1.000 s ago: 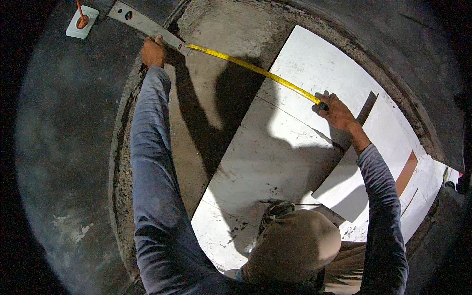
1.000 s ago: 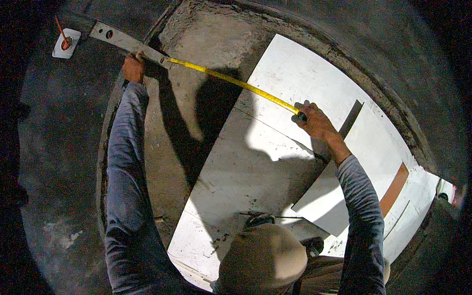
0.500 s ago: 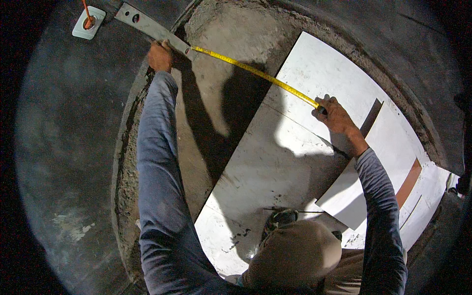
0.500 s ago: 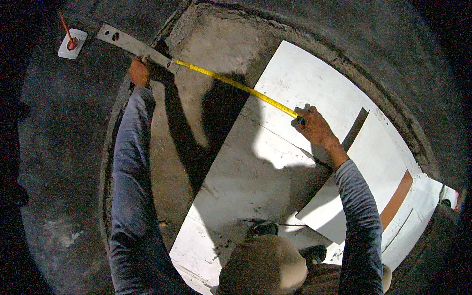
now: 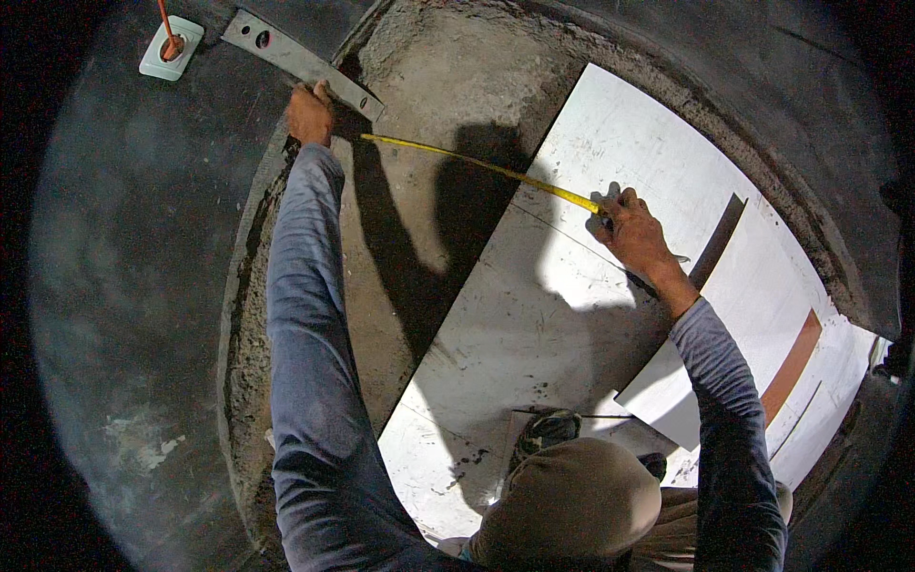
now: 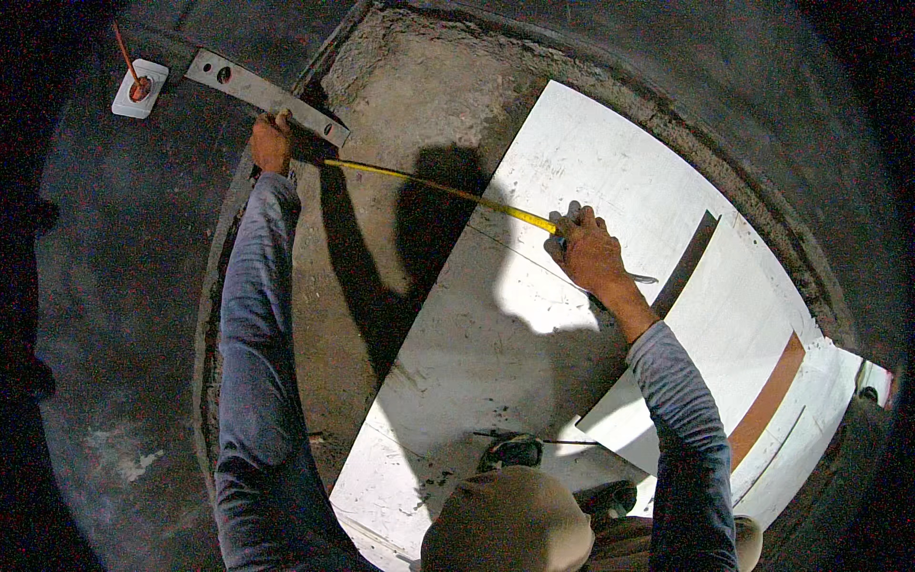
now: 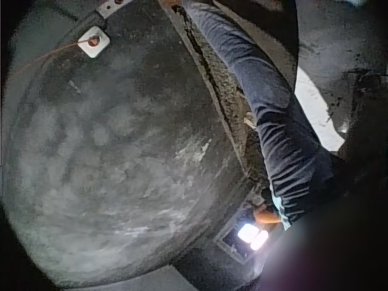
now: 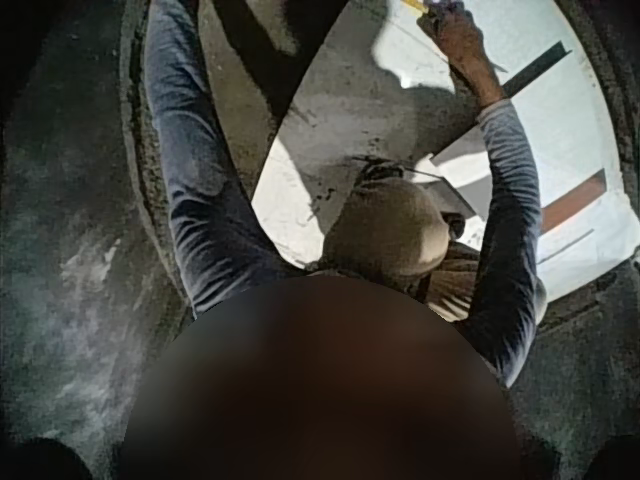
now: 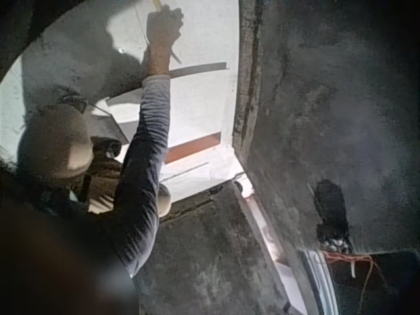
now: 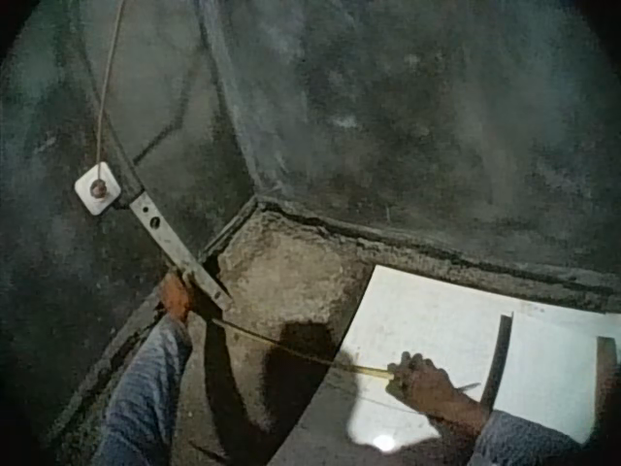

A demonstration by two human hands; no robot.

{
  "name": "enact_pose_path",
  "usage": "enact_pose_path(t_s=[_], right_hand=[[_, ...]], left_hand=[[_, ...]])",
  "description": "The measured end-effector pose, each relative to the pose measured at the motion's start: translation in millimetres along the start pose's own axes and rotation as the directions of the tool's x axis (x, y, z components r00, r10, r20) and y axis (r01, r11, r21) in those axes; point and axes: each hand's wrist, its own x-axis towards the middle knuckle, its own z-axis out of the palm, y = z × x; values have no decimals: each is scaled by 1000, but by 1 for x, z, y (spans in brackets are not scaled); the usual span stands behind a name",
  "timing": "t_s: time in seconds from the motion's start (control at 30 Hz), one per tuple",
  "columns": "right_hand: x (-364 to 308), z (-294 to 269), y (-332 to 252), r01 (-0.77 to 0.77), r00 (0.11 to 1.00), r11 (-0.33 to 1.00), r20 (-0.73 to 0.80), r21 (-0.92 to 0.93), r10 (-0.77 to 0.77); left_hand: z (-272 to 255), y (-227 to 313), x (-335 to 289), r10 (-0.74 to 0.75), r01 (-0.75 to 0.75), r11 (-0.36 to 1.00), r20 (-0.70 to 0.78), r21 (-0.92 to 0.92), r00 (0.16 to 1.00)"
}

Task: The person kneels on the floor and uses a tape measure to measure the dimensions of a white tile and the surrounding floor area. They repeatedly extend and retract the tape measure to check different lengths.

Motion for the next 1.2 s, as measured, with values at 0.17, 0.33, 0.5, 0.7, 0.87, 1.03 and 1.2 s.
enact_pose_path(t_s=[0.17,0.33,0.5,0.7,0.87,1.03,1.2], right_hand=[[9,19,-5,-11,1000,1000,-25,16,12],[9,27,-4,-10,999,999,-50,33,12],[6,24,0,-11,998,999,-62,47,14],[2,23,-1,-33,996,999,-80,32,35],[-2,23,-3,-32,998,999,-49,29,33],[-6,25,-7,-40,998,998,-52,51,43],[-4,29,-6,-34,996,999,-84,39,37]], left_hand=[[0,4,-4,9,-8,1000,-47,22,999],[6,-1,-4,51,-51,999,-109,-1,993],[9,-5,0,61,-64,998,-102,-19,993],[9,-7,3,82,-82,997,-27,-6,996],[15,-12,7,32,-31,999,-41,40,999],[21,-22,14,133,-128,991,-119,41,984],[19,-26,15,179,-185,980,-85,-67,980]])
